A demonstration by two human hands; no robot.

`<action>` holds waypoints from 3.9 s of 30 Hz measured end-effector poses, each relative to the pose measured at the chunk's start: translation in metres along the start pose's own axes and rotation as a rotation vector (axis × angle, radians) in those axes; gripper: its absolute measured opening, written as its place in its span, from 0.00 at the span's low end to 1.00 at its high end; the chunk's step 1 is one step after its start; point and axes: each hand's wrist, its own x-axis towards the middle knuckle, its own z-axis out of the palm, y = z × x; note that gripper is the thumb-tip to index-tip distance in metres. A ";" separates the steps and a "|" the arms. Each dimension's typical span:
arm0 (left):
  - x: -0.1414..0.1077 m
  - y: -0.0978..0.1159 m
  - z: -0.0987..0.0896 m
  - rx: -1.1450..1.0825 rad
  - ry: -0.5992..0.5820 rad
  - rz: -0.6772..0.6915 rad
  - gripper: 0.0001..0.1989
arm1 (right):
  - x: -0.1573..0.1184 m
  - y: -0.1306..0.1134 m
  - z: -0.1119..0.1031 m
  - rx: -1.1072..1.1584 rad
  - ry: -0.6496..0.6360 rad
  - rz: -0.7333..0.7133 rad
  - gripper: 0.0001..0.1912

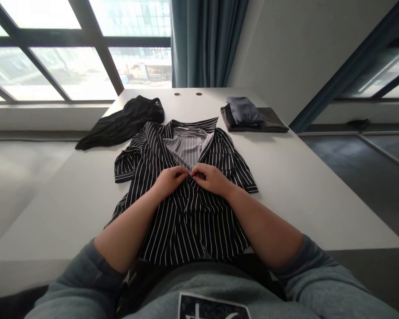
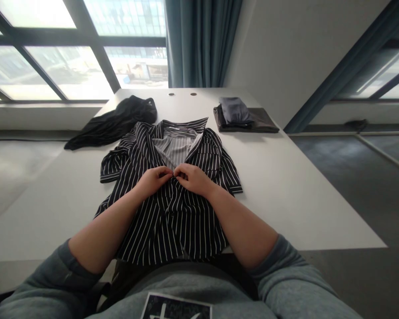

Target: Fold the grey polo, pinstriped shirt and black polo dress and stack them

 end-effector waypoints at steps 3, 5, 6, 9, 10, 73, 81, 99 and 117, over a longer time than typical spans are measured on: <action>0.000 -0.002 0.003 -0.097 -0.024 -0.021 0.08 | 0.001 0.005 0.003 -0.025 0.038 -0.002 0.11; 0.001 -0.003 0.005 -0.145 -0.009 -0.031 0.08 | 0.001 0.007 0.005 -0.040 0.057 -0.005 0.11; 0.001 -0.003 0.005 -0.152 0.005 -0.033 0.07 | 0.001 0.007 0.005 -0.039 0.064 -0.005 0.11; 0.001 -0.002 0.006 -0.141 0.029 -0.028 0.04 | 0.002 0.007 0.007 -0.023 0.070 -0.005 0.10; 0.001 -0.002 0.006 -0.145 0.026 -0.025 0.04 | 0.002 0.007 0.007 -0.023 0.067 -0.007 0.10; -0.002 -0.005 0.013 -0.195 0.002 0.032 0.03 | 0.001 0.012 0.006 -0.016 -0.043 0.140 0.07; 0.000 -0.005 0.014 -0.291 -0.020 -0.021 0.06 | 0.001 0.011 0.005 -0.102 -0.040 0.063 0.05; -0.004 0.007 0.011 -0.060 -0.087 0.092 0.03 | -0.001 0.011 0.010 -0.030 -0.037 0.127 0.05; -0.002 0.008 0.008 -0.221 0.026 -0.084 0.03 | 0.000 0.004 0.011 -0.016 0.022 0.205 0.02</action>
